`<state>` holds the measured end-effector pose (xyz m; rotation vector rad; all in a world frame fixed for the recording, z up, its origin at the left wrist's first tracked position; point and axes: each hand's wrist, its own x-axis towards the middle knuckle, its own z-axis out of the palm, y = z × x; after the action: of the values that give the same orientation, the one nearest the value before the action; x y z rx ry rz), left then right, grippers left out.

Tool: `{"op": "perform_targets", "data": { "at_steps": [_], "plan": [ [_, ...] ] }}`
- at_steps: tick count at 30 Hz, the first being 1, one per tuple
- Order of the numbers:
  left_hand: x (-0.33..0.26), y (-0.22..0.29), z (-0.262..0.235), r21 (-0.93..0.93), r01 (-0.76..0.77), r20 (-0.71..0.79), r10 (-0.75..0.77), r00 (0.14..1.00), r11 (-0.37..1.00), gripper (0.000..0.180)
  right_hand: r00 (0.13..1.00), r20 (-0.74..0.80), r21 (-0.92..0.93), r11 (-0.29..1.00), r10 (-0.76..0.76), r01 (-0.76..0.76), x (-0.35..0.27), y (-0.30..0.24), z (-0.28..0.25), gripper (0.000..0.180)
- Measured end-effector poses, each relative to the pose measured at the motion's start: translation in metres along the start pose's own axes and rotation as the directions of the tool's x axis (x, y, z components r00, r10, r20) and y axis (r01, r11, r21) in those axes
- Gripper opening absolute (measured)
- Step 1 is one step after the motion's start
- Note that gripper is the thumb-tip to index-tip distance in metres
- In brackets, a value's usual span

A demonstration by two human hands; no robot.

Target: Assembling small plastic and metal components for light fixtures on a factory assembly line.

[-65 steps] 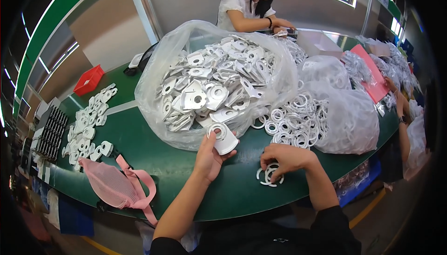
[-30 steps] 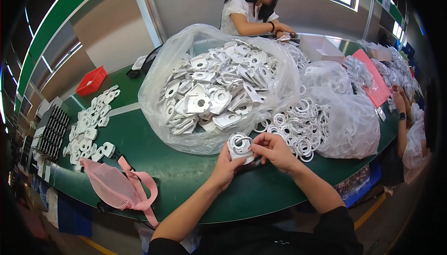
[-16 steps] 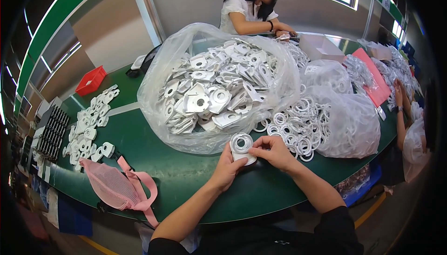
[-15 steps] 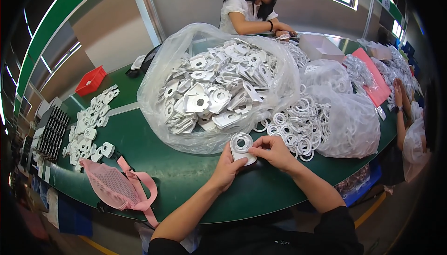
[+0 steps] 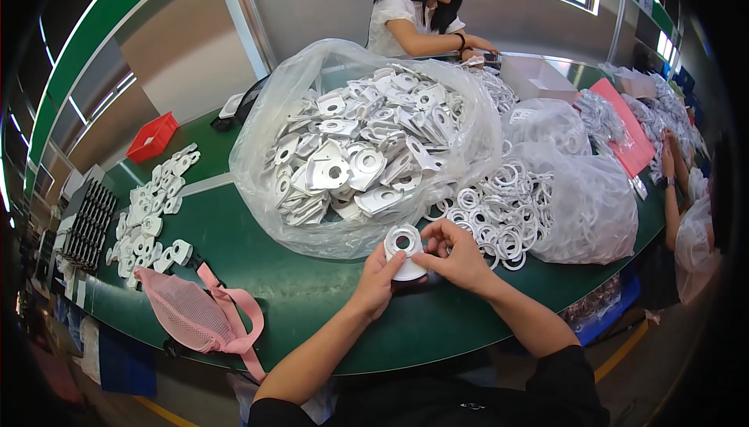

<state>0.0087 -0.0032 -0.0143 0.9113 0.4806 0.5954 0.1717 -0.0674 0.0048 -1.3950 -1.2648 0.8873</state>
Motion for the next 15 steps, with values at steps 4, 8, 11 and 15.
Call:
{"op": "perform_targets", "data": {
  "at_steps": [4,8,11,15],
  "plan": [
    [0.0004,0.0035,-0.0008,-0.022,0.029,0.057,-0.028,0.998,0.999,0.035,1.000,-0.016,0.207,0.978,-0.007,0.010,0.0028,-0.0046,0.0012,0.035],
    [-0.0016,0.0070,0.0031,-0.015,0.059,0.121,-0.056,0.991,0.998,0.036,0.997,-0.045,0.058,0.996,-0.060,0.062,0.0027,0.0041,0.0009,0.030],
    [-0.0016,0.0059,0.0028,0.047,0.031,0.137,-0.038,0.990,0.998,0.037,0.986,-0.069,-0.003,0.988,-0.151,0.151,0.0021,0.0001,0.0009,0.025],
    [-0.0017,0.0065,0.0029,0.098,0.010,0.140,-0.024,0.990,0.995,0.037,0.986,-0.074,0.017,0.988,-0.151,0.152,0.0014,0.0016,0.0033,0.025]
  ]
}}
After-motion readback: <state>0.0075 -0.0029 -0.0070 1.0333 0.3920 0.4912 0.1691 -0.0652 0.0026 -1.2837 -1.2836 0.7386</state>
